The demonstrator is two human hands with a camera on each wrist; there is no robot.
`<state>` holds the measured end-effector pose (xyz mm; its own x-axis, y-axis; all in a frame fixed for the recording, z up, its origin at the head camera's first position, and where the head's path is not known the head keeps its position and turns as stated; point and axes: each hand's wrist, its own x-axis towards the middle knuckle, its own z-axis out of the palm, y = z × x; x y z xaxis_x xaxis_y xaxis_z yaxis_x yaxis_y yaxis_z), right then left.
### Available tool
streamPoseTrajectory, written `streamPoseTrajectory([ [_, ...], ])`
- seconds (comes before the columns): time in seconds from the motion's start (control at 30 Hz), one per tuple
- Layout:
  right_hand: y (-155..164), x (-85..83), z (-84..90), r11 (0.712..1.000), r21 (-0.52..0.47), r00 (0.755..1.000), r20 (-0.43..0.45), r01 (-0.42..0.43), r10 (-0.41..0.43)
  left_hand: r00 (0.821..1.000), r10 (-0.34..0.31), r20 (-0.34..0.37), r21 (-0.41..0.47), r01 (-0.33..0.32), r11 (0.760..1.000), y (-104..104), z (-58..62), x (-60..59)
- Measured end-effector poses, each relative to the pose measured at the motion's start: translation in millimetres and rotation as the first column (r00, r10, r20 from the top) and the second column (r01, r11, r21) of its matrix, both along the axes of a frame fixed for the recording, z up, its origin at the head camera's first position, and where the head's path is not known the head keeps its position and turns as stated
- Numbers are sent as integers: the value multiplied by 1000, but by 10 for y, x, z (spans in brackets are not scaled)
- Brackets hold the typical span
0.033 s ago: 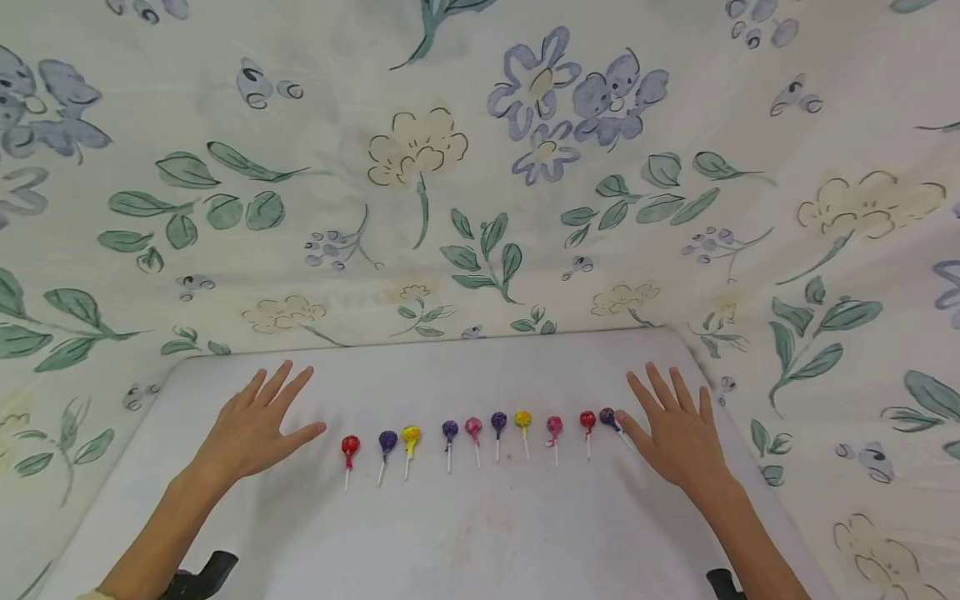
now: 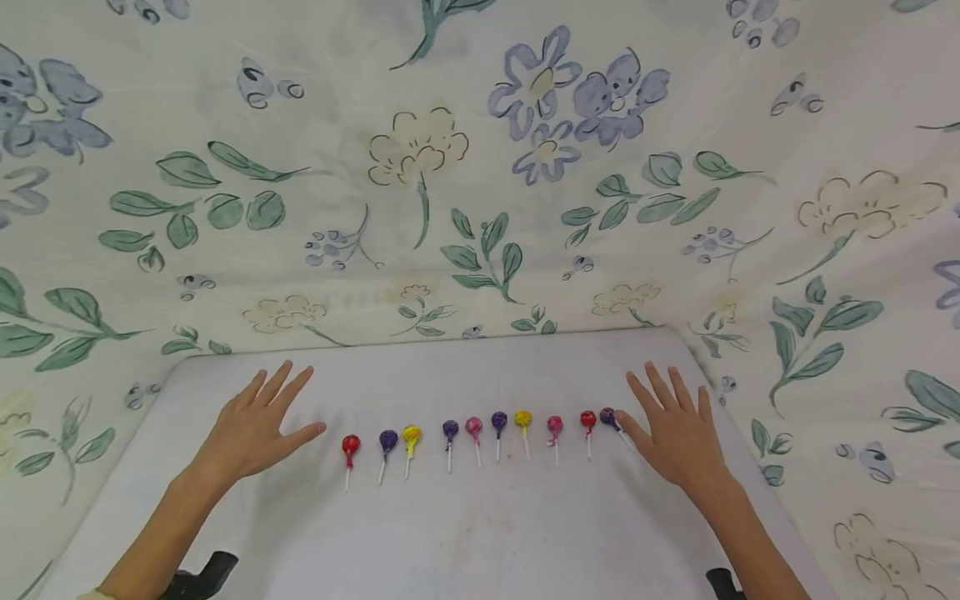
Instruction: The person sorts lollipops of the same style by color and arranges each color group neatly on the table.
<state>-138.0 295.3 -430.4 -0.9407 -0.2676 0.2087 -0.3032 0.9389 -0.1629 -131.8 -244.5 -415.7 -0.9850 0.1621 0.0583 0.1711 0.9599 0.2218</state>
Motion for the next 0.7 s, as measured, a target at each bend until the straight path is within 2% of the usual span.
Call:
streamPoseTrajectory([
  [0.1, -17, 3, -22, 1000, -22, 1000, -25, -18, 18, 1000, 1, 3, 54, -2, 999, -25, -17, 28],
  [0.23, -37, 9, -78, 996, -66, 996, -69, -53, 49, 998, -2, 55, 221, -10, 975, -64, -122, 83],
  [0.33, -46, 29, -104, 995, -91, 998, -52, -47, 42, 994, 1, 109, 326, -36, 945, -73, -263, 123],
  [0.43, -70, 59, -116, 992, -122, 1000, 6, -18, 19, 991, 6, 136, 394, -60, 917, -69, -429, 156],
  [0.6, -114, 90, -140, 980, -201, 996, 87, 11, 7, 988, 27, 155, 519, -105, 849, -54, -701, 167],
  [0.7, -134, 104, -160, 966, -260, 997, 77, -3, 24, 987, 38, 154, 576, -121, 808, -39, -829, 145],
])
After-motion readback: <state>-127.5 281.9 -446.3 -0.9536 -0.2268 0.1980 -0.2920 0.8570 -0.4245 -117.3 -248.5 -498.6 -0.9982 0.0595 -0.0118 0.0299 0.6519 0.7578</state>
